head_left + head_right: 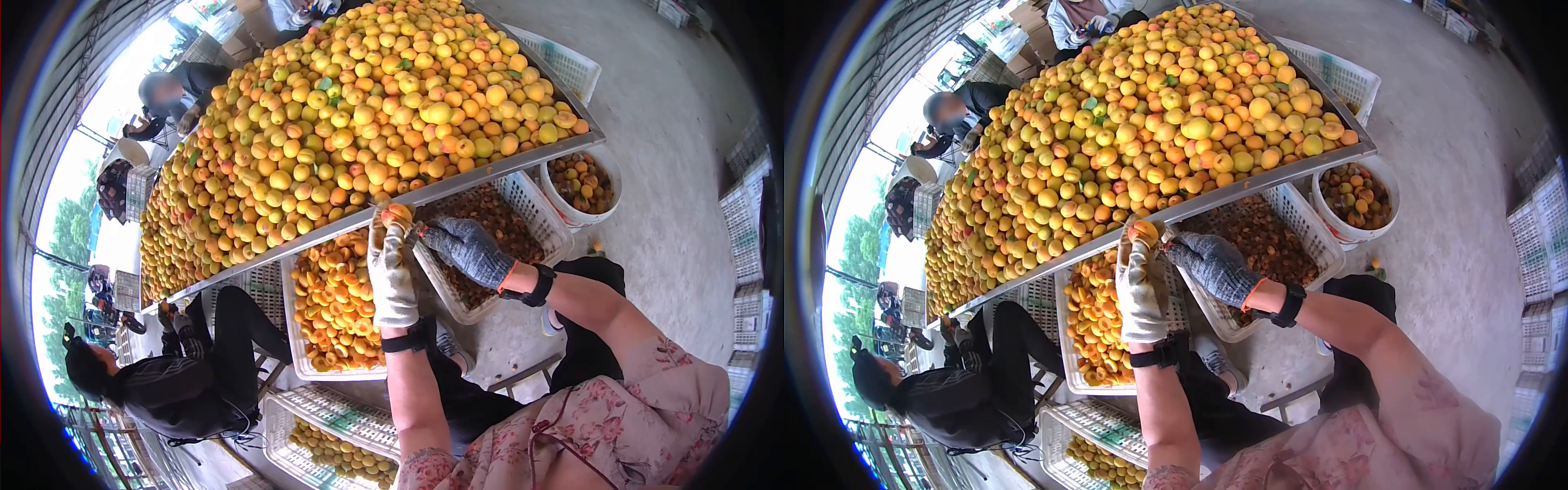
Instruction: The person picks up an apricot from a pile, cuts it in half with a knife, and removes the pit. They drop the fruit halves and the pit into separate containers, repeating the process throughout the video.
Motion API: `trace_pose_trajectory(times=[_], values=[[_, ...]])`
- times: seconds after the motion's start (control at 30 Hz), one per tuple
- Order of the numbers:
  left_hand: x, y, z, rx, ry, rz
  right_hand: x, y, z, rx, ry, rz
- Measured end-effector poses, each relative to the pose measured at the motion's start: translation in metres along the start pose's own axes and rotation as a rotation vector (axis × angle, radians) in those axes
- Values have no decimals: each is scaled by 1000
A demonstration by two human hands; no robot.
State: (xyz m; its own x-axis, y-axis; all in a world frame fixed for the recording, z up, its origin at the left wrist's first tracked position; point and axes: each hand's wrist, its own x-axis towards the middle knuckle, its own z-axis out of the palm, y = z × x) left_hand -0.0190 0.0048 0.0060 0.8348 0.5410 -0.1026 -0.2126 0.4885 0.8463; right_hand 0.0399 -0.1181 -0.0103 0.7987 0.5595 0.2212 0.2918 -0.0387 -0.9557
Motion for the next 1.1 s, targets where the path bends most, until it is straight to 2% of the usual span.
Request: trace_pose_trajectory(times=[0.07,0.13,0.2,0.23,0.27,0.3,0.33,0.43,0.53,0.6,0.67,0.73,0.8,0.83,0.87,0.9,0.97,1.0,1.1], values=[[7,-16,0,-113,-111,185,-1,-7,-5,-74,-21,-13],[21,-45,-20,-400,-306,122,-3,-5,-4,-147,-39,-33],[13,-48,-12,-258,-78,98,-10,11,3,-283,55,-147],[9,-44,-9,-263,-78,94,-10,11,2,-281,85,-170],[7,-36,-7,-212,-33,33,-8,11,-1,-287,86,-169],[8,-32,-6,-160,11,-25,-5,10,-7,-246,24,-54],[10,-33,-7,-163,8,-28,-4,9,-10,-202,-37,63],[12,-29,1,-183,58,148,-3,1,-12,-171,-47,94],[14,-28,-3,-188,-11,133,-2,1,-8,-159,-38,80],[13,-27,0,-221,42,81,-1,3,-8,-135,-24,53],[12,-24,1,-197,-12,42,2,0,-10,-95,-55,141],[8,-20,12,-206,-7,80,3,3,-13,-32,-52,146],[0,-11,23,-41,47,157,4,4,-14,32,-56,146],[2,-14,20,103,15,216,5,2,-14,9,-50,121],[4,-18,19,102,16,216,4,1,-15,-16,-48,98],[4,-22,18,-14,3,174,2,0,-14,-15,-48,100],[5,-29,11,-239,-28,51,1,-3,-11,-182,45,-116],[6,-32,8,-236,-30,53,1,1,-9,-179,46,-119],[10,-28,17,-182,103,49,2,24,-6,-313,125,-242]])
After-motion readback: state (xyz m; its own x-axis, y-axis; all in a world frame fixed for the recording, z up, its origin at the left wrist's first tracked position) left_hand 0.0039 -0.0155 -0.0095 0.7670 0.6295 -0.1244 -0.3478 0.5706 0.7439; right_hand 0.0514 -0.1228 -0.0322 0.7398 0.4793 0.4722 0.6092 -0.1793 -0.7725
